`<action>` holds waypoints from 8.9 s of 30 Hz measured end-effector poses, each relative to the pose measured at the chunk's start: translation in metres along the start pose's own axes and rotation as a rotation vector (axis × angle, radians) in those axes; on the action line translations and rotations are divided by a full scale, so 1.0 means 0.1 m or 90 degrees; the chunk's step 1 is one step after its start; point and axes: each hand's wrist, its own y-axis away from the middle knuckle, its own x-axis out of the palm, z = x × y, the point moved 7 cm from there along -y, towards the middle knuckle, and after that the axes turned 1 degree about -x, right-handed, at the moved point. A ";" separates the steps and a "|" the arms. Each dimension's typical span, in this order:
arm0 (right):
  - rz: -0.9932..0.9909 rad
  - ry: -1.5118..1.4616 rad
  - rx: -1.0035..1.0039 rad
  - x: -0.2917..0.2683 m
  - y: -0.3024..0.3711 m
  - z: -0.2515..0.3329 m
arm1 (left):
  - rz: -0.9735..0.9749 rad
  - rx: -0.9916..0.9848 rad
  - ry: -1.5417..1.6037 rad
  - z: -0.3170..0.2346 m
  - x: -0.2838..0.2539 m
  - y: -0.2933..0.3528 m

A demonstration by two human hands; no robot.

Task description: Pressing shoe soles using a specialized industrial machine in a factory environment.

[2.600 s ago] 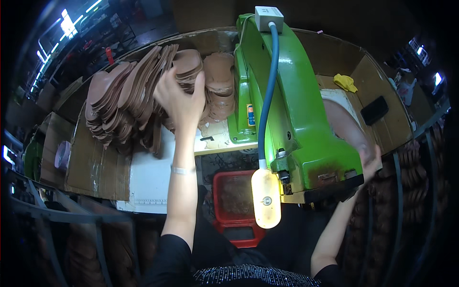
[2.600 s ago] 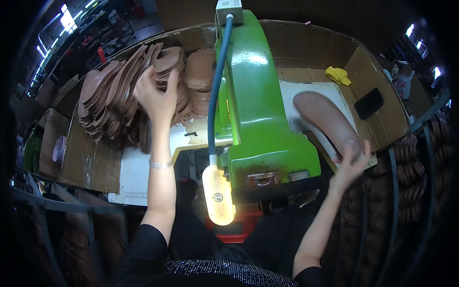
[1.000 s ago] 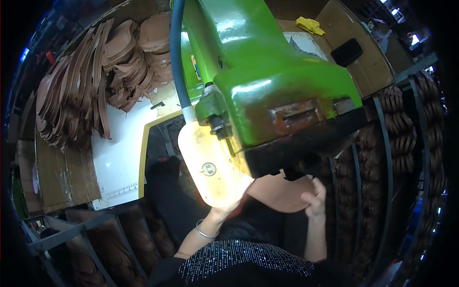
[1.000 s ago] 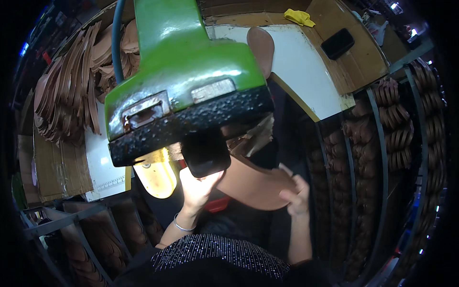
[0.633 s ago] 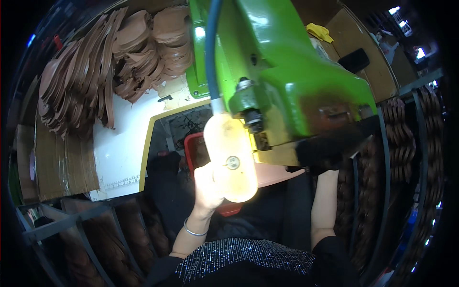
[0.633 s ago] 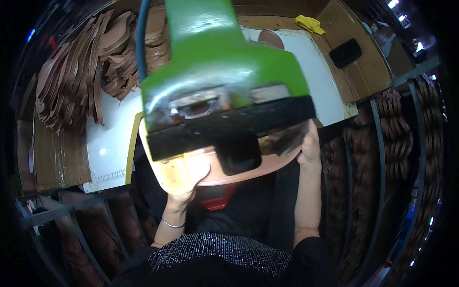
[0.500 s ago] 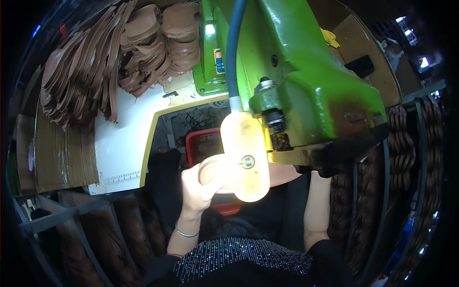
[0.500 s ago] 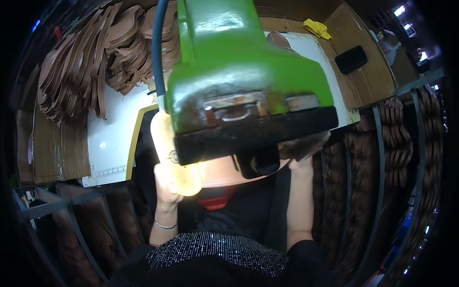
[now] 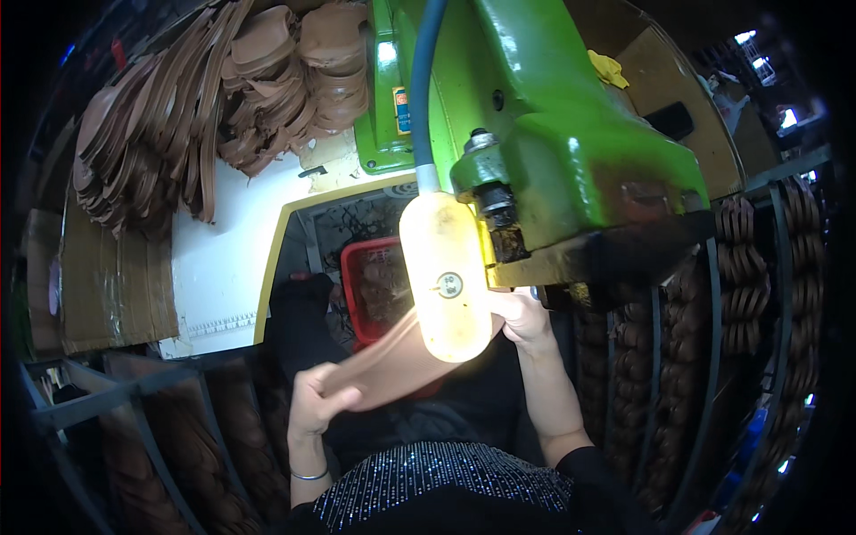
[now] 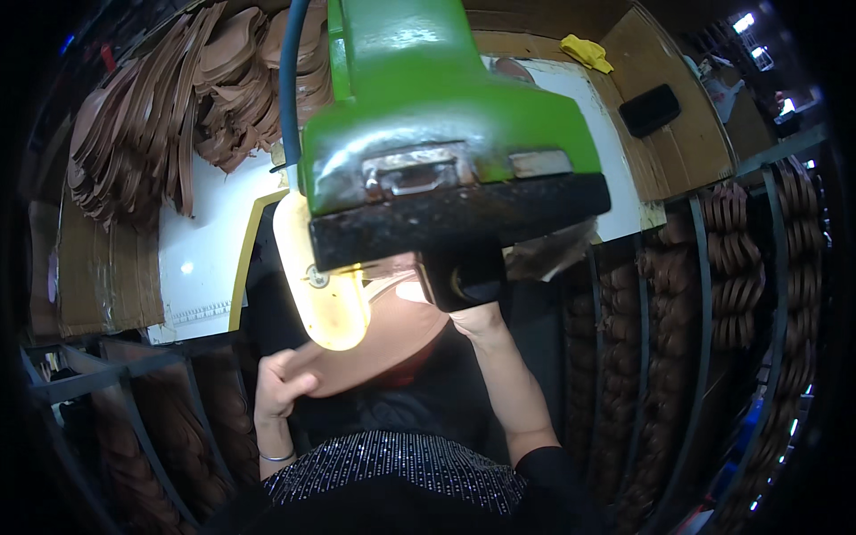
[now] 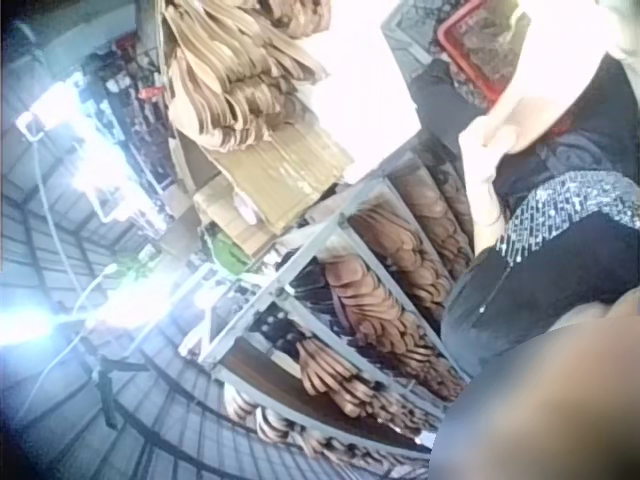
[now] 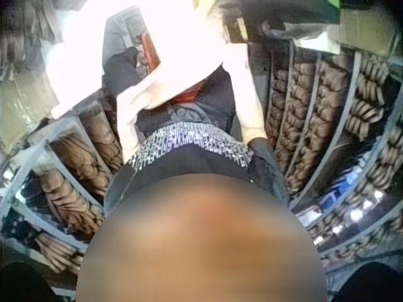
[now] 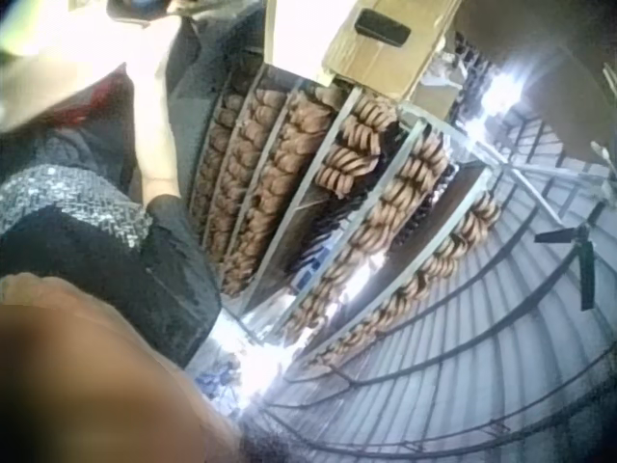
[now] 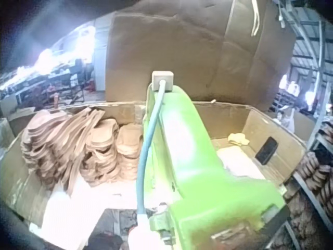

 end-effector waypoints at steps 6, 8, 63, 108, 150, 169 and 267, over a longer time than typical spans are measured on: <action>0.060 0.148 -0.073 0.21 -0.02 0.29 | 0.100 0.207 -0.049 -0.59 1.29 -0.50; 0.009 0.219 -0.126 0.14 0.10 0.32 | 0.056 0.201 -0.053 -0.56 1.36 -0.74; -0.256 0.107 -0.246 -1.08 0.30 1.06 | -0.122 0.584 -0.200 -0.73 1.13 -0.82; -0.355 0.386 -0.283 -0.86 0.46 1.51 | 0.144 0.185 -0.291 0.05 0.85 -1.04; -0.197 0.113 -0.243 -0.31 0.47 0.43 | -0.206 0.542 -0.544 -1.13 0.93 -0.50; -0.035 0.118 -0.142 0.20 0.34 0.16 | -0.126 0.256 -0.265 -1.01 0.13 -0.47; -0.074 -0.114 -0.107 -1.18 -0.20 0.63 | -0.020 0.270 0.127 -0.52 0.97 -0.72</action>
